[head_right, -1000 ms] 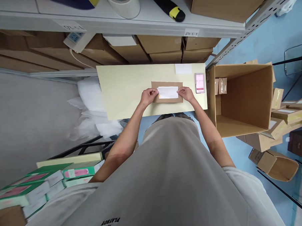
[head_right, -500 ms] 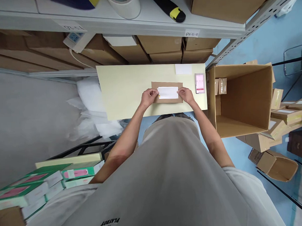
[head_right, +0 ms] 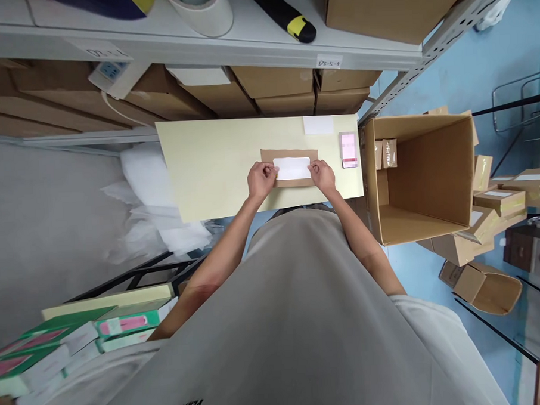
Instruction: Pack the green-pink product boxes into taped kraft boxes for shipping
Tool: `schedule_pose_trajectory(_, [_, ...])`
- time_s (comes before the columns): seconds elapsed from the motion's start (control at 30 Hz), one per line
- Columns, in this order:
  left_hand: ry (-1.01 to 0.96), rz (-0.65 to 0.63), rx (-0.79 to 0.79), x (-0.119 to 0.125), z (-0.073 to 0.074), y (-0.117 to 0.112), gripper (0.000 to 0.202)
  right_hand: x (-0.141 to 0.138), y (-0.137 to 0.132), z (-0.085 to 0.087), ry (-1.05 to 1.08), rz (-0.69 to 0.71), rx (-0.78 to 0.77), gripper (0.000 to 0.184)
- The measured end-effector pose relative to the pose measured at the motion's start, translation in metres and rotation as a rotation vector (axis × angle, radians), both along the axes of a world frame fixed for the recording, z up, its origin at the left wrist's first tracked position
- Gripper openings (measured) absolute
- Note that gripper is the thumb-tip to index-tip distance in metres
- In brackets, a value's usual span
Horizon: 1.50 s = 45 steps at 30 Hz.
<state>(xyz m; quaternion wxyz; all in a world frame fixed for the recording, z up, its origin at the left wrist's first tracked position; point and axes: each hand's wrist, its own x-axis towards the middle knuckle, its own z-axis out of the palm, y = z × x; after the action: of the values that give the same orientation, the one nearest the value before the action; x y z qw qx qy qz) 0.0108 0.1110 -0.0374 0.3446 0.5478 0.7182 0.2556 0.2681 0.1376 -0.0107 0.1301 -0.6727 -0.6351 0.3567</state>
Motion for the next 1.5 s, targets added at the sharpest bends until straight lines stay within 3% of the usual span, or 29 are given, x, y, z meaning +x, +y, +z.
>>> schedule_pose_trajectory(0.13, [0.088,-0.015,-0.032,0.009,0.003,-0.005,0.045,-0.007,-0.005,-0.003,-0.048,-0.016,-0.004,0.018])
schedule_pose_trajectory(0.23, [0.139,0.004,-0.053,0.017,0.005,-0.008,0.057,-0.014,-0.008,-0.008,-0.129,-0.031,-0.016,0.031])
schedule_pose_trajectory(0.33, [0.155,0.036,-0.060,0.022,0.003,-0.008,0.054,-0.017,-0.010,-0.014,-0.165,-0.030,0.000,0.040])
schedule_pose_trajectory(0.5, [0.096,0.047,-0.060,0.016,-0.001,-0.004,0.030,-0.007,-0.013,-0.019,-0.095,0.013,0.023,0.025])
schedule_pose_trajectory(0.6, [0.084,0.040,-0.065,0.014,0.000,-0.004,0.020,-0.004,-0.017,-0.020,-0.099,0.058,0.054,0.031])
schedule_pose_trajectory(0.67, [0.115,0.046,-0.067,0.017,0.002,-0.004,0.025,-0.008,-0.018,-0.021,-0.151,0.071,0.063,0.040])
schedule_pose_trajectory(0.77, [0.178,0.086,-0.080,0.026,0.004,-0.002,0.050,-0.018,-0.013,-0.020,-0.240,0.066,0.047,0.058])
schedule_pose_trajectory(0.83, [0.190,0.117,-0.098,0.030,0.005,0.001,0.056,-0.023,-0.008,-0.018,-0.260,0.048,0.008,0.061])
schedule_pose_trajectory(1.13, [0.116,0.171,-0.119,0.021,0.003,0.014,0.043,-0.020,0.001,-0.013,-0.200,-0.022,-0.047,0.049])
schedule_pose_trajectory(1.3, [0.105,0.209,-0.241,0.016,0.010,0.022,0.043,-0.018,0.005,-0.011,-0.202,-0.018,-0.061,0.048])
schedule_pose_trajectory(1.4, [0.150,0.149,-0.198,0.023,0.019,0.022,0.026,-0.023,0.007,-0.004,-0.254,0.054,-0.076,0.042])
schedule_pose_trajectory(1.5, [0.153,-0.121,-0.005,0.037,0.026,0.013,0.039,-0.030,0.003,0.001,-0.223,0.244,0.031,0.047])
